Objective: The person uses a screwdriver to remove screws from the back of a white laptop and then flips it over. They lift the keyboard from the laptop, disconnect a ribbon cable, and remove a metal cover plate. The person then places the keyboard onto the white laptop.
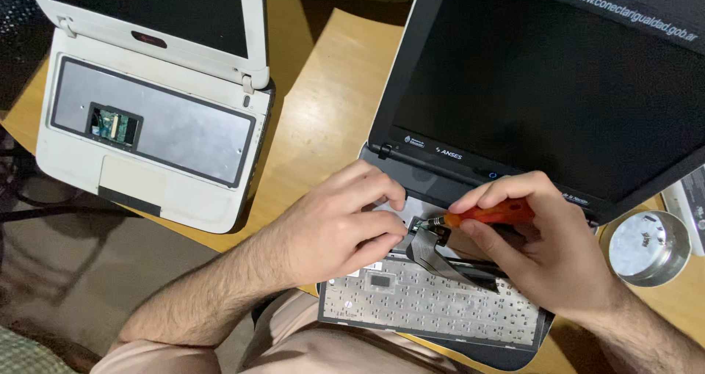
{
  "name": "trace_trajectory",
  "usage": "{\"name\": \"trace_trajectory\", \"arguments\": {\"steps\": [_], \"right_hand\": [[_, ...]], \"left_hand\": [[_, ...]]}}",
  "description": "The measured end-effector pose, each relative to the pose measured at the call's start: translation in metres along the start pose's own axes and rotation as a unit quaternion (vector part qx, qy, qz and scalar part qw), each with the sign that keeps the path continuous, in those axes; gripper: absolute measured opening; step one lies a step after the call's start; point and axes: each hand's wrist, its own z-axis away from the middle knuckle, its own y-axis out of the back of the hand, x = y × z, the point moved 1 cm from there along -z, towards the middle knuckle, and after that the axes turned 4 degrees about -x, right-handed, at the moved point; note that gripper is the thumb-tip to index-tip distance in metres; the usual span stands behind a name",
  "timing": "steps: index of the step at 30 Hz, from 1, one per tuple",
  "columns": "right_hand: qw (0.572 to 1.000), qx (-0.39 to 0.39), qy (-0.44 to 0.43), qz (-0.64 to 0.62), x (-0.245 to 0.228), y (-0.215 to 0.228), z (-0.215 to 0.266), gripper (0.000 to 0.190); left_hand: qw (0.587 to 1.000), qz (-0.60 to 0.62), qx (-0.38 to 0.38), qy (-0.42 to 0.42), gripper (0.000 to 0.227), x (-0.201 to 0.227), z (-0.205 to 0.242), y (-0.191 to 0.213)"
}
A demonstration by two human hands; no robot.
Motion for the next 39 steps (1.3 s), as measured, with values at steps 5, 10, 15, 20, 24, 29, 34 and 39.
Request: {"name": "trace_trajectory", "arguments": {"steps": [5,10,15,20,24,29,34,39], "right_hand": [[1.000,-0.015,-0.017,0.003,-0.004,0.003,-0.003,0.028],[0.999,-0.039,-0.027,0.025,0.001,0.009,-0.005,0.016],[0.998,-0.048,-0.018,0.027,0.004,0.010,-0.006,0.012],[0.999,-0.037,-0.035,0.019,0.001,0.009,-0.006,0.013],[0.998,-0.036,0.006,0.048,0.007,0.009,-0.006,0.016],[0.999,-0.010,0.007,0.034,-0.008,0.010,-0.005,0.014],[0.999,0.037,0.022,0.022,-0.016,0.019,0.019,0.017],[0.994,0.095,0.056,0.026,-0.014,0.020,0.047,0.028]], "left_hand": [[1.000,0.000,-0.001,0.002,0.013,0.000,0.000,0.000],[1.000,0.003,0.000,-0.002,0.014,-0.001,-0.001,-0.001],[1.000,-0.002,0.005,-0.006,0.017,0.000,-0.001,-0.001],[1.000,-0.003,0.006,-0.002,0.017,0.000,-0.001,-0.002],[1.000,0.002,0.006,-0.005,0.016,0.000,-0.002,-0.002],[1.000,-0.001,0.006,-0.004,0.014,0.002,-0.005,-0.001],[1.000,-0.007,0.000,-0.003,0.009,0.007,-0.006,-0.003],[0.998,-0.057,-0.017,0.017,0.015,0.013,-0.006,-0.010]]}}
